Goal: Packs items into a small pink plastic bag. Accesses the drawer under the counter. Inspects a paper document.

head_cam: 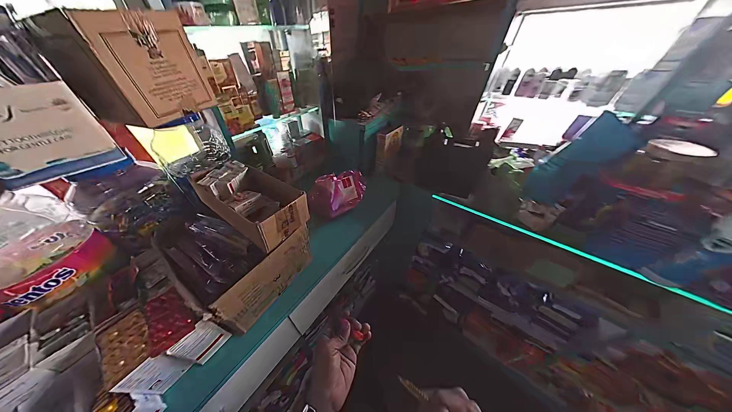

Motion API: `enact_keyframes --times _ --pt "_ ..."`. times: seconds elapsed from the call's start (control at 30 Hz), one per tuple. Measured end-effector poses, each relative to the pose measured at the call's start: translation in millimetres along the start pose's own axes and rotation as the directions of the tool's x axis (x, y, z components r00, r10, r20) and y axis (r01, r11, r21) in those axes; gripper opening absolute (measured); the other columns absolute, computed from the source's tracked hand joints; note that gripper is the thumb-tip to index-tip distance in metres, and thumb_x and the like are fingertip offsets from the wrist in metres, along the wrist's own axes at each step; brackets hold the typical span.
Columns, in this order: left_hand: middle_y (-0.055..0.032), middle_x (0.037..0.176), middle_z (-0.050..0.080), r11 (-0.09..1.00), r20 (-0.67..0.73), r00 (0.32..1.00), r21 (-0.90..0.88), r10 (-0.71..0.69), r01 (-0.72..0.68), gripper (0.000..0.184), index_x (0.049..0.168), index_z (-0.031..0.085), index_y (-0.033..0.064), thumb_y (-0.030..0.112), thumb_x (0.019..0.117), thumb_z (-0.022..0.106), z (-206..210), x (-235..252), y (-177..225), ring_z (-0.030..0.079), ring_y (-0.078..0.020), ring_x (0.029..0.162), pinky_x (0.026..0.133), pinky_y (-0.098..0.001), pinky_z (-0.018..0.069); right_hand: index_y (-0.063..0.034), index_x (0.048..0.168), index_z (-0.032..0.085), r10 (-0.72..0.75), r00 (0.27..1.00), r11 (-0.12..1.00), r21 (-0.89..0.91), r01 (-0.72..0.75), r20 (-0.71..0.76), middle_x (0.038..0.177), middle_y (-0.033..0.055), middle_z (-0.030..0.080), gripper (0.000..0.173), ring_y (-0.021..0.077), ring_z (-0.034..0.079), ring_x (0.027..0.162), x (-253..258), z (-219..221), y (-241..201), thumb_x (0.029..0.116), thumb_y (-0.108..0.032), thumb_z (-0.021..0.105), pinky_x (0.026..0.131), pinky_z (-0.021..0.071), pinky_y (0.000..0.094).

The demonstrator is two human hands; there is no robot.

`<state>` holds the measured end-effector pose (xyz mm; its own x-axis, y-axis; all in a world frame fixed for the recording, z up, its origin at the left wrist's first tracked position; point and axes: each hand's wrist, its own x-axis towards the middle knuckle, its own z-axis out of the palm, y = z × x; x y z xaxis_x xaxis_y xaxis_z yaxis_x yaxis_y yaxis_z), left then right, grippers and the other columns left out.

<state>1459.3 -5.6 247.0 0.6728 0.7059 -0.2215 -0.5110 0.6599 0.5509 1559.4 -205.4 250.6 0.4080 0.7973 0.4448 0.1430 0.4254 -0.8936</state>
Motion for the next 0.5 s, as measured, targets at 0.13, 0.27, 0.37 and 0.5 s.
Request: enact_keyframes --times 0.13,0.27,0.37,0.5 --pt "-0.0118 0.085 0.071 0.999 0.049 0.998 0.0 -0.037 0.037 0.027 0.095 0.063 0.0068 -0.004 0.0977 0.039 19 74 5 0.073 -0.0282 0.08 0.081 -0.047 0.062 -0.019 0.103 0.072 0.059 0.998 0.997 -0.045 -0.059 -0.007 0.085 -0.0024 0.077 0.046 0.0098 0.075 0.074 100 -55 47 0.1092 -0.049 0.038 0.067 0.064 0.0295" --pt "-0.0013 0.081 0.067 0.974 0.108 0.985 0.169 0.134 -0.151 0.02 0.077 0.065 0.016 -0.001 0.0822 0.056 36 131 4 0.062 -0.0091 0.063 0.054 -0.024 0.0516 -0.0188 0.101 0.073 0.038 0.998 0.977 -0.206 -0.047 -0.046 0.084 -0.0041 0.077 0.043 0.0078 0.072 0.07 206 -103 72 0.1078 -0.048 0.043 0.061 0.0623 0.0268" --pt "0.0037 0.088 0.065 0.828 0.173 0.931 0.426 0.322 -0.365 0.008 0.101 0.067 0.0131 0.011 0.0931 0.064 60 162 19 0.052 0.0009 0.06 0.051 -0.015 0.0426 -0.0061 0.105 0.073 -0.026 1.0 0.864 -0.503 0.015 -0.016 0.095 0.0 0.075 0.033 0.0058 0.07 0.082 310 -140 95 0.1028 -0.035 0.058 0.073 0.0602 0.0272" --pt "-0.0027 0.091 0.066 0.211 0.237 0.714 0.853 0.659 -0.478 0.026 0.113 0.066 -0.0017 0.017 0.0939 0.065 102 220 43 0.054 -0.0044 0.067 0.058 -0.0214 0.0467 -0.0089 0.14 0.061 0.057 0.994 0.686 -0.727 0.026 0.089 0.122 0.0175 0.071 0.057 0.0297 0.07 0.104 447 -157 137 0.097 -0.046 0.065 0.09 0.0562 0.0513"
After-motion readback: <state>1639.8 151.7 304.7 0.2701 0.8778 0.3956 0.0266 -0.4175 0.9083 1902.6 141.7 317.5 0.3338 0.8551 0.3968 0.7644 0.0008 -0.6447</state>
